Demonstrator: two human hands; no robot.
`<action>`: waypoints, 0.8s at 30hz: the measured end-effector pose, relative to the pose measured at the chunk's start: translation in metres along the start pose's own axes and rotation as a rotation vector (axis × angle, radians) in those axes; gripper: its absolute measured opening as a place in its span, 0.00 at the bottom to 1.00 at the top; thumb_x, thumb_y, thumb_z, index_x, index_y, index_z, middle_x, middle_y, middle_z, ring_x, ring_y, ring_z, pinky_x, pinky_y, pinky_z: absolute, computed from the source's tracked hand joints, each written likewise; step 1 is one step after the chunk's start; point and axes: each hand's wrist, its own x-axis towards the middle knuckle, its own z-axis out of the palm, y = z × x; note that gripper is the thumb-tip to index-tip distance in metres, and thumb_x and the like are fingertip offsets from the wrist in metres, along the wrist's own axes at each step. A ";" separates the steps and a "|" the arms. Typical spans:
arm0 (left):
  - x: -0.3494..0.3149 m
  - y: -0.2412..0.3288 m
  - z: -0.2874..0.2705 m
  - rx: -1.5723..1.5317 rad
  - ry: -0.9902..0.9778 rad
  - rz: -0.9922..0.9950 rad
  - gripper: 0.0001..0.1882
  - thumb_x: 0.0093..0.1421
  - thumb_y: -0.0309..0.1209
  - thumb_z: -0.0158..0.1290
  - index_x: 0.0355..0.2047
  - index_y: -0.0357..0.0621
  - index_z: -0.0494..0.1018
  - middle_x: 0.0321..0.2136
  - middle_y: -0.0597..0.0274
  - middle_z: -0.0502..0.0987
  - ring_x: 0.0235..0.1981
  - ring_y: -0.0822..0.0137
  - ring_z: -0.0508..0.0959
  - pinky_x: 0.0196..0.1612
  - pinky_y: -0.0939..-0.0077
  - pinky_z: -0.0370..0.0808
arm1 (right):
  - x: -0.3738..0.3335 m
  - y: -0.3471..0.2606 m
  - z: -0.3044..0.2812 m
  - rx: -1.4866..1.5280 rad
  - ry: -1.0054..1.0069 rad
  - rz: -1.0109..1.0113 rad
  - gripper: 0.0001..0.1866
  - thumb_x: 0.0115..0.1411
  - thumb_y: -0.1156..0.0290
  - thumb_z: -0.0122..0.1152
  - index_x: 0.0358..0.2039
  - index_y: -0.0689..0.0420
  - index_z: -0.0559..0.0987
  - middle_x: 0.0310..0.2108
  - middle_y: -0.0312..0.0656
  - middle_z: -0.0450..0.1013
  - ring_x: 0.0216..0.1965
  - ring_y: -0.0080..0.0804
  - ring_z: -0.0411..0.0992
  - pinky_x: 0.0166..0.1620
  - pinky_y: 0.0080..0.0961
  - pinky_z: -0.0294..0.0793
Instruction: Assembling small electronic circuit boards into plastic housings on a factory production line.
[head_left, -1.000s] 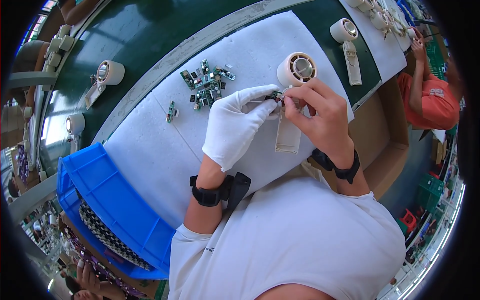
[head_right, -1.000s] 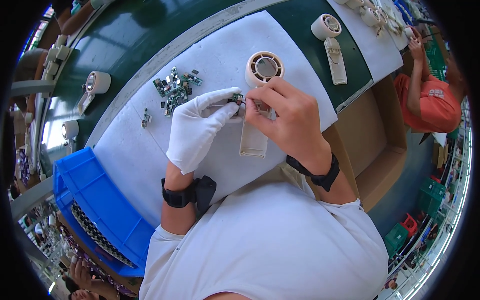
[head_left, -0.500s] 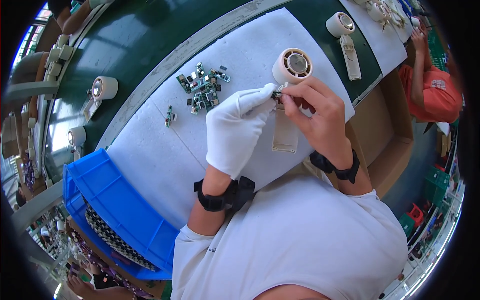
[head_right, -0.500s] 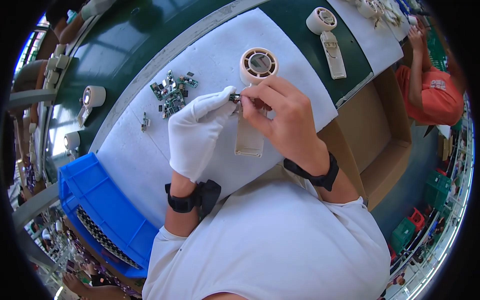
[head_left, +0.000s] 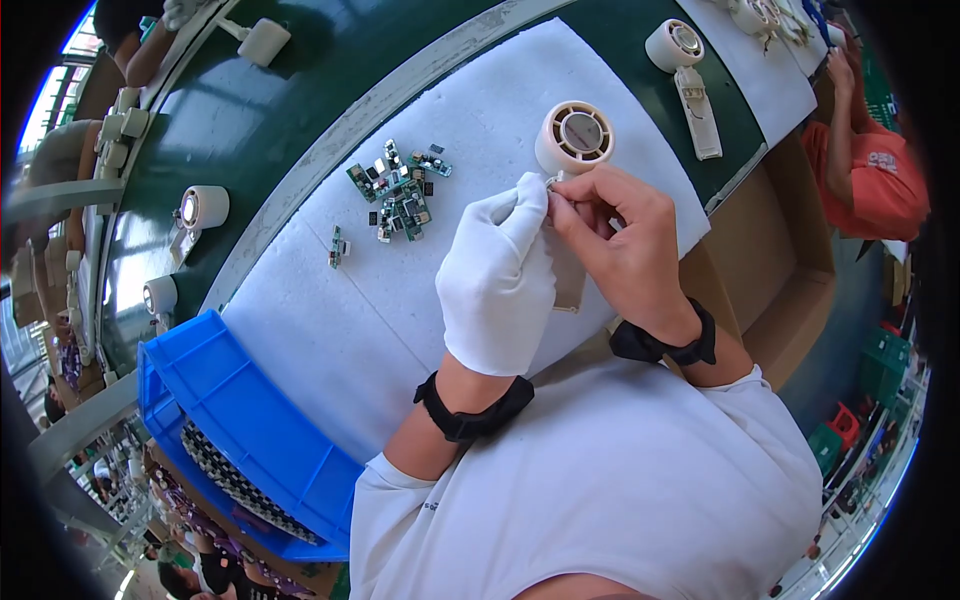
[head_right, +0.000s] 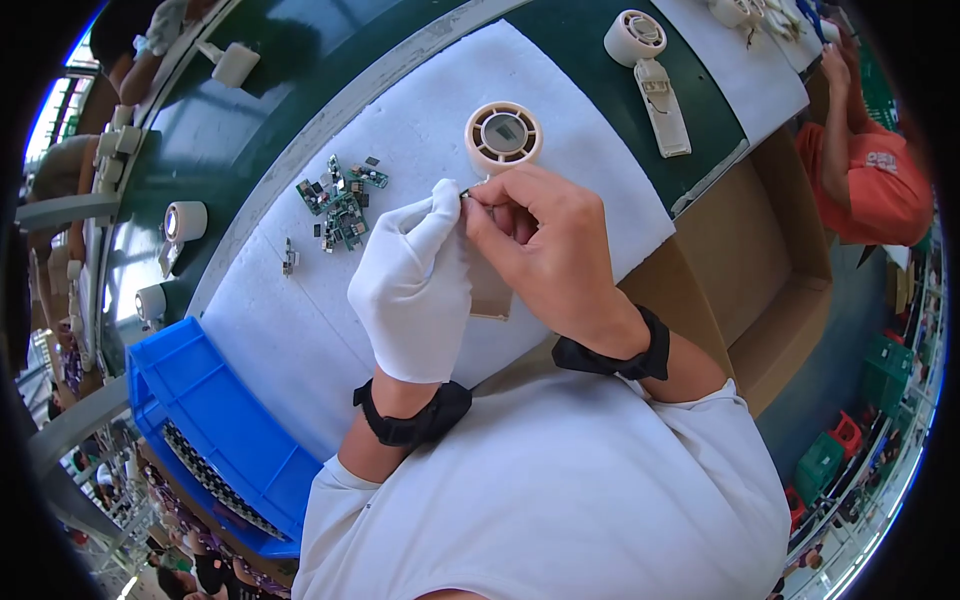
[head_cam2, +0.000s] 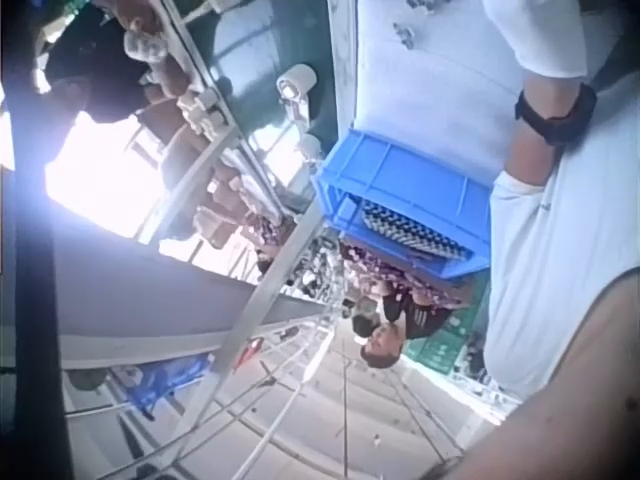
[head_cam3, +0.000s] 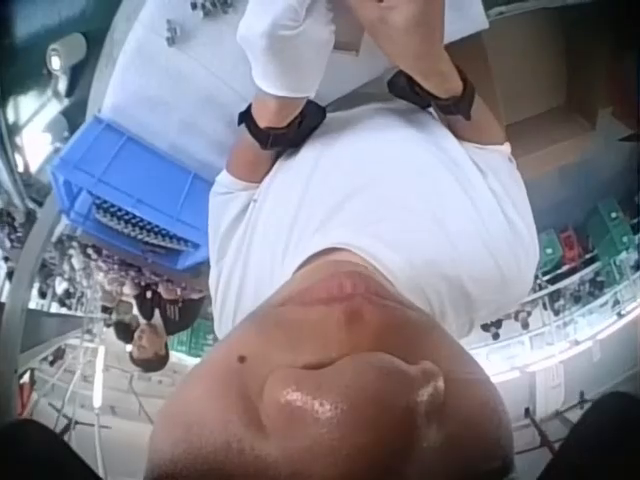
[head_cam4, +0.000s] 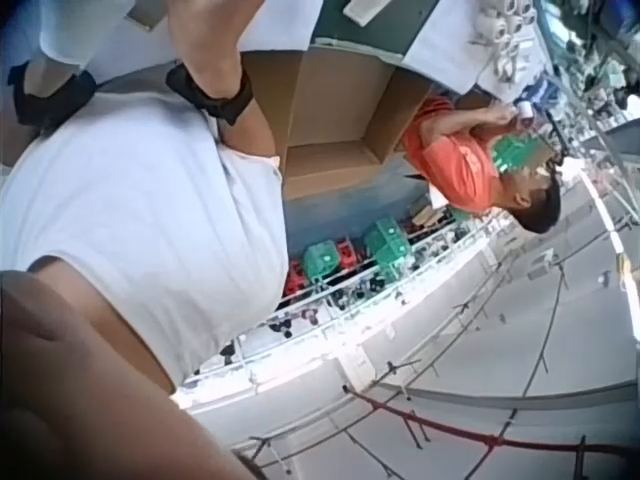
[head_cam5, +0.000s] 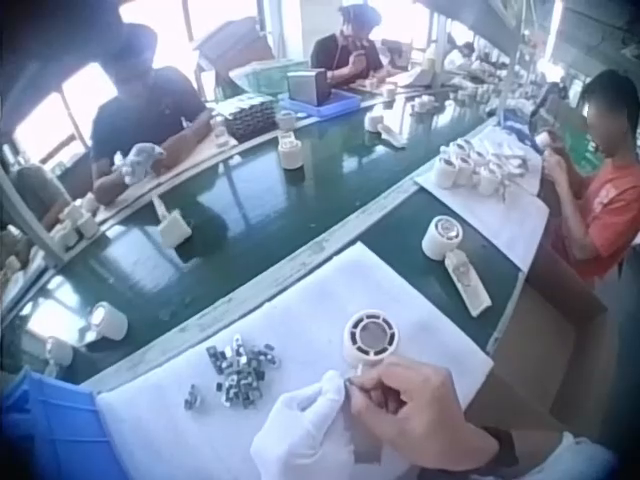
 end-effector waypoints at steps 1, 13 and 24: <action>0.001 -0.001 -0.001 0.005 0.010 0.012 0.15 0.56 0.17 0.61 0.44 0.42 0.82 0.38 0.57 0.81 0.33 0.67 0.81 0.39 0.79 0.77 | 0.001 -0.001 -0.001 -0.002 -0.004 -0.005 0.06 0.54 0.76 0.68 0.32 0.64 0.81 0.22 0.37 0.72 0.19 0.20 0.66 0.24 0.18 0.66; 0.001 -0.014 -0.007 -0.176 -0.102 -0.009 0.21 0.56 0.15 0.55 0.48 0.46 0.79 0.42 0.54 0.80 0.38 0.57 0.82 0.42 0.73 0.79 | 0.069 -0.006 -0.042 -0.491 -0.315 -0.612 0.07 0.56 0.76 0.68 0.36 0.54 0.85 0.27 0.37 0.74 0.25 0.27 0.73 0.29 0.21 0.73; 0.002 -0.031 0.009 -0.264 -0.026 -0.242 0.20 0.59 0.20 0.55 0.53 0.48 0.75 0.37 0.51 0.80 0.36 0.55 0.82 0.40 0.70 0.78 | 0.146 0.009 -0.027 -0.405 -0.231 -0.455 0.12 0.58 0.73 0.66 0.44 0.55 0.84 0.45 0.44 0.79 0.41 0.36 0.78 0.40 0.24 0.78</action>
